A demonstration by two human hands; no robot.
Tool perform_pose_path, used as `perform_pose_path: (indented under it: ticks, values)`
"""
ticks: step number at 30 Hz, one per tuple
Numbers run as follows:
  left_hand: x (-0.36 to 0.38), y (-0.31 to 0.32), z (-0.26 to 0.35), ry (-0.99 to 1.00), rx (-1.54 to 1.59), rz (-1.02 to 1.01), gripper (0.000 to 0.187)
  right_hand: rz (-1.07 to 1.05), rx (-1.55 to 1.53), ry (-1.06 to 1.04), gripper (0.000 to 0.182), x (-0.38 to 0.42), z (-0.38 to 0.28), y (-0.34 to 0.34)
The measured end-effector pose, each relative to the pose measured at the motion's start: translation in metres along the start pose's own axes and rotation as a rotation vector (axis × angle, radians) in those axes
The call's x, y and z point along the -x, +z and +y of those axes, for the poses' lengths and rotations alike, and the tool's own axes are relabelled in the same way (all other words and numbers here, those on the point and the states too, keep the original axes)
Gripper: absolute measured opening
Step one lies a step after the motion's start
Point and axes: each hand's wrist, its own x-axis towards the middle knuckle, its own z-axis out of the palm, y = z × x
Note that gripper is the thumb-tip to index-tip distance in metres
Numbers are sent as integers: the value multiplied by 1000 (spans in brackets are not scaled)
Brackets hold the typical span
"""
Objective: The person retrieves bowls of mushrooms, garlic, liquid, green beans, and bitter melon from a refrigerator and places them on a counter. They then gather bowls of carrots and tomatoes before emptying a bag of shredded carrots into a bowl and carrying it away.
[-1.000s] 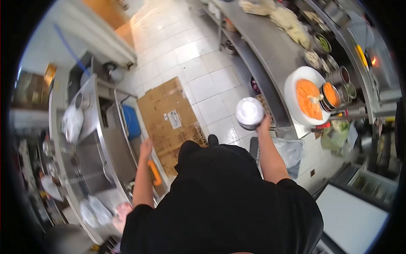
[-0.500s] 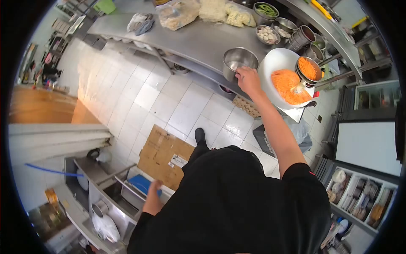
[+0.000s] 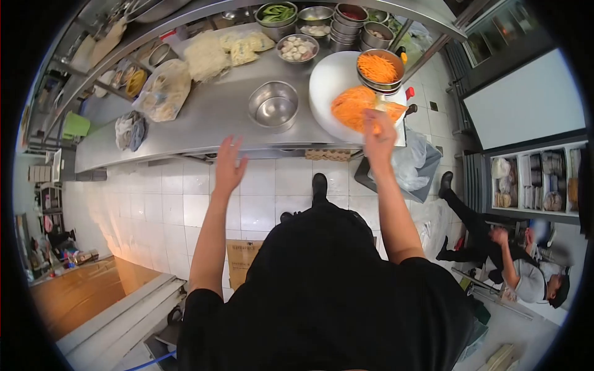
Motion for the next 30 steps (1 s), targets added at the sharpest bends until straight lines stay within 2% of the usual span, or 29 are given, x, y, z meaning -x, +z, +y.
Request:
perform_pose_path:
  ticks: [1,4,7,10,14,17,21,25,26,28,29,30]
  values:
    - [-21,8,28,40,7,-22,52,77,34,95,10,-13,12,-22]
    - [-69,32,65,118,10,-92,51,7,330,2,20,-39,43,-57]
    - [-91,64,54,80,-29,-153,44,-238,239,73,29,-39,64,-42]
    - [-114,66,22,50,-80,-174,37,-302,421,-74,33,-42,67,-22]
    - [-128,49,-11,41,-80,-136,29,-315,191,119,20,-59,73,-4]
    - [-135,36,-41,34,-82,-88,24,-313,-125,370,14,-79,41,26]
    - [-129,29,-88,-20,-77,-63,21,-308,-280,441,14,-89,5,96]
    - [-128,18,-117,-51,-16,-102,19,-435,-219,394,15,-76,-26,160]
    - [-125,14,-121,-37,-90,-104,19,-448,-151,350,18,-64,-22,177]
    - [-128,-2,-113,-4,-233,-104,22,-472,-11,258,25,-31,-5,210]
    - [-132,-13,-103,37,-231,-73,24,-560,74,245,35,-15,4,218]
    - [-139,-26,-91,80,-228,-40,27,-538,31,261,36,0,9,223]
